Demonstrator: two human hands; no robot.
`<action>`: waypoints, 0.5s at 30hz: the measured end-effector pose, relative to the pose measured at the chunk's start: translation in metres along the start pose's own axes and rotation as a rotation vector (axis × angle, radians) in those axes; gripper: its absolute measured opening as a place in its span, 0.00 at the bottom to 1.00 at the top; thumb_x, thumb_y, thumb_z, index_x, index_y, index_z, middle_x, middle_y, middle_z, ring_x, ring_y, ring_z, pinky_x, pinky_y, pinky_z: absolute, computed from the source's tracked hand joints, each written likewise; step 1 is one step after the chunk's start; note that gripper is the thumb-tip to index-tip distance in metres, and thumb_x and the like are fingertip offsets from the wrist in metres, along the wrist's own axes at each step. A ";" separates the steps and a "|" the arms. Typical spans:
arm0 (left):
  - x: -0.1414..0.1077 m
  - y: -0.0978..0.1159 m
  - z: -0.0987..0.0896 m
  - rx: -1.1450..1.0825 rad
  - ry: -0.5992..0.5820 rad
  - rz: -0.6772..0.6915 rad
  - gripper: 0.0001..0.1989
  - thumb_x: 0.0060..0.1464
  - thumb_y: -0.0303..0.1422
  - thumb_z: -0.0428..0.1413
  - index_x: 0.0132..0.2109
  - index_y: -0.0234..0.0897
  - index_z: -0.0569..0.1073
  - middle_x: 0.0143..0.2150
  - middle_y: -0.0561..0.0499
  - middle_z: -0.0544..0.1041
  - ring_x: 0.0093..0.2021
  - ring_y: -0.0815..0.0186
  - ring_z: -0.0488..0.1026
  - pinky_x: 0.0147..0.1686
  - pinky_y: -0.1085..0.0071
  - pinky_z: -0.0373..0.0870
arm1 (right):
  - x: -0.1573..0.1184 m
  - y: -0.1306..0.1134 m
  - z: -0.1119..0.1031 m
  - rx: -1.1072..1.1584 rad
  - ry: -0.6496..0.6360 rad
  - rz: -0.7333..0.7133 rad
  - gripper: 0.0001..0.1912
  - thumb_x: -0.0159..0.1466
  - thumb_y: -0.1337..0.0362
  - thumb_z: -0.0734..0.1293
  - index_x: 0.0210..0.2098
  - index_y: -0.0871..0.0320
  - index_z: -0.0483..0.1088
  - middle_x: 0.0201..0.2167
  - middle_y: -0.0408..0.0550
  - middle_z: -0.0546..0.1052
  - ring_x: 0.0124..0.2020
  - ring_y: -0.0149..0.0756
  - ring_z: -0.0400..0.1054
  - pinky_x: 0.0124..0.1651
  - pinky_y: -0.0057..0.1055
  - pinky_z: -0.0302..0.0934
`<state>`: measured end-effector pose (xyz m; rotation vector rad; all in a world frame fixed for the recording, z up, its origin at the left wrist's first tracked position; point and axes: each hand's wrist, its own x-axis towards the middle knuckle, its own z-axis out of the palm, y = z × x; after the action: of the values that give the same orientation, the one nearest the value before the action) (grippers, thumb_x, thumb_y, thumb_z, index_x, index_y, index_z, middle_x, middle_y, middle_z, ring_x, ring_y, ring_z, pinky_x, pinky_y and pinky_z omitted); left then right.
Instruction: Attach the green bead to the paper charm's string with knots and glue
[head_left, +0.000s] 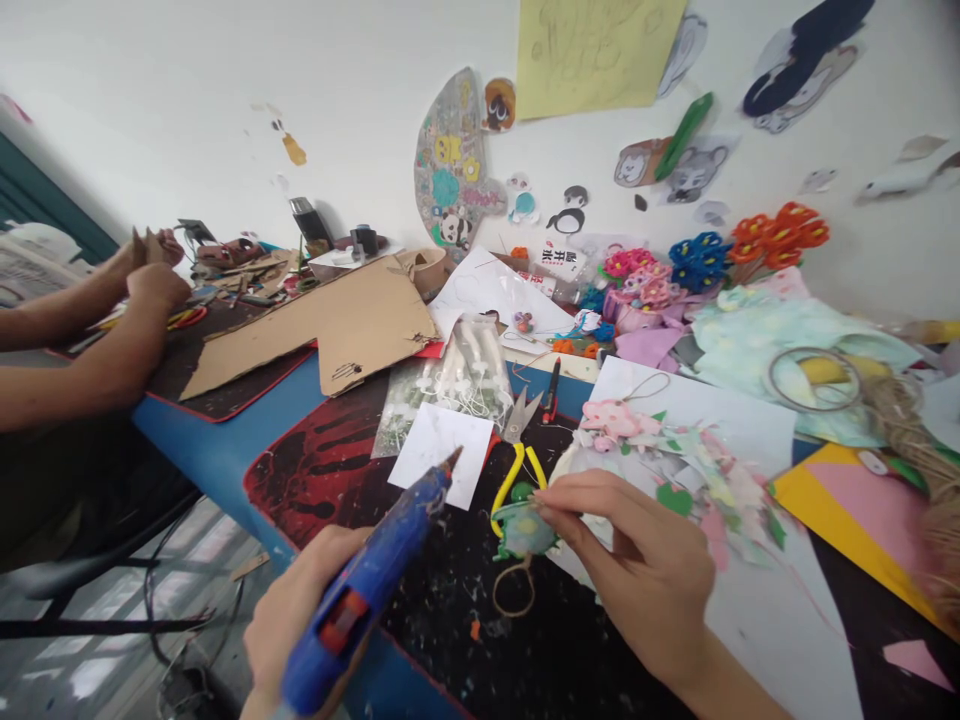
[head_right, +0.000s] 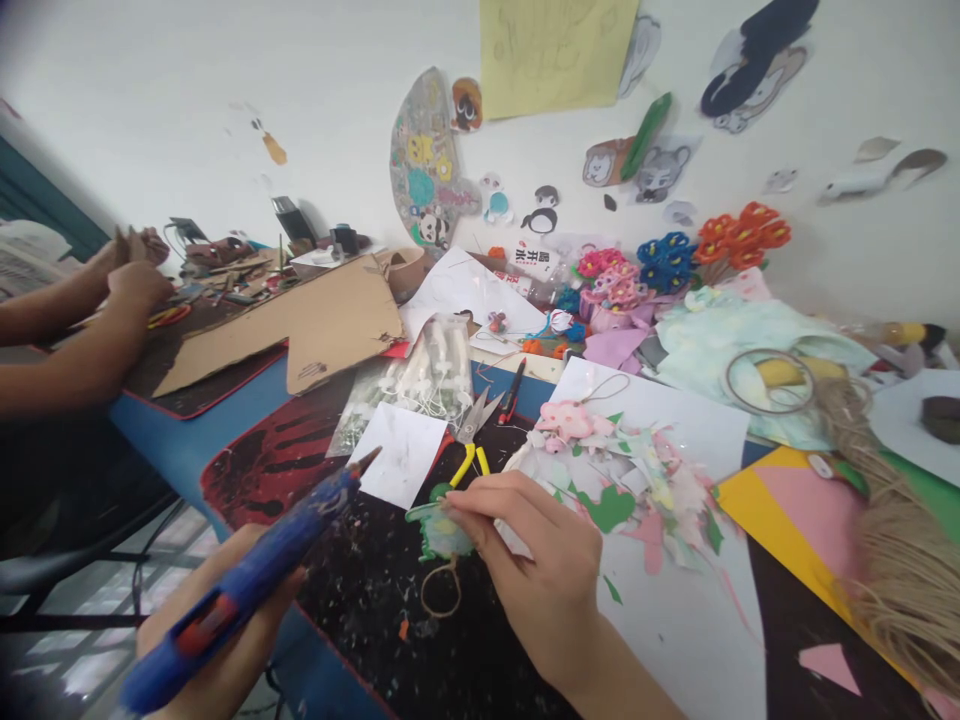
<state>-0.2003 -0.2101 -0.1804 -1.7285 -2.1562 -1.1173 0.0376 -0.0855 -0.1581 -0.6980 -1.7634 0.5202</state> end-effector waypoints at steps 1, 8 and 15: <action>0.003 -0.004 0.001 0.034 -0.006 0.078 0.11 0.64 0.39 0.55 0.46 0.39 0.77 0.34 0.51 0.80 0.31 0.64 0.77 0.34 0.72 0.71 | 0.000 0.000 0.000 0.000 0.004 0.009 0.07 0.64 0.73 0.70 0.36 0.53 0.77 0.31 0.43 0.81 0.32 0.31 0.77 0.33 0.27 0.72; 0.026 -0.033 0.021 0.277 -0.146 0.474 0.19 0.70 0.43 0.47 0.54 0.33 0.72 0.37 0.47 0.79 0.36 0.61 0.75 0.36 0.70 0.70 | -0.006 0.006 -0.002 0.008 0.052 0.100 0.07 0.63 0.72 0.71 0.36 0.52 0.77 0.33 0.42 0.81 0.33 0.31 0.76 0.35 0.28 0.71; 0.039 -0.024 0.052 0.444 -0.206 0.488 0.28 0.69 0.48 0.41 0.56 0.28 0.70 0.39 0.42 0.76 0.40 0.55 0.72 0.39 0.62 0.72 | -0.006 0.011 -0.003 0.059 0.037 0.094 0.10 0.62 0.74 0.71 0.38 0.51 0.77 0.33 0.42 0.81 0.34 0.32 0.76 0.36 0.29 0.70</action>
<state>-0.2176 -0.1486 -0.2061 -2.0396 -1.7429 -0.3238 0.0440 -0.0820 -0.1684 -0.7468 -1.6801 0.6175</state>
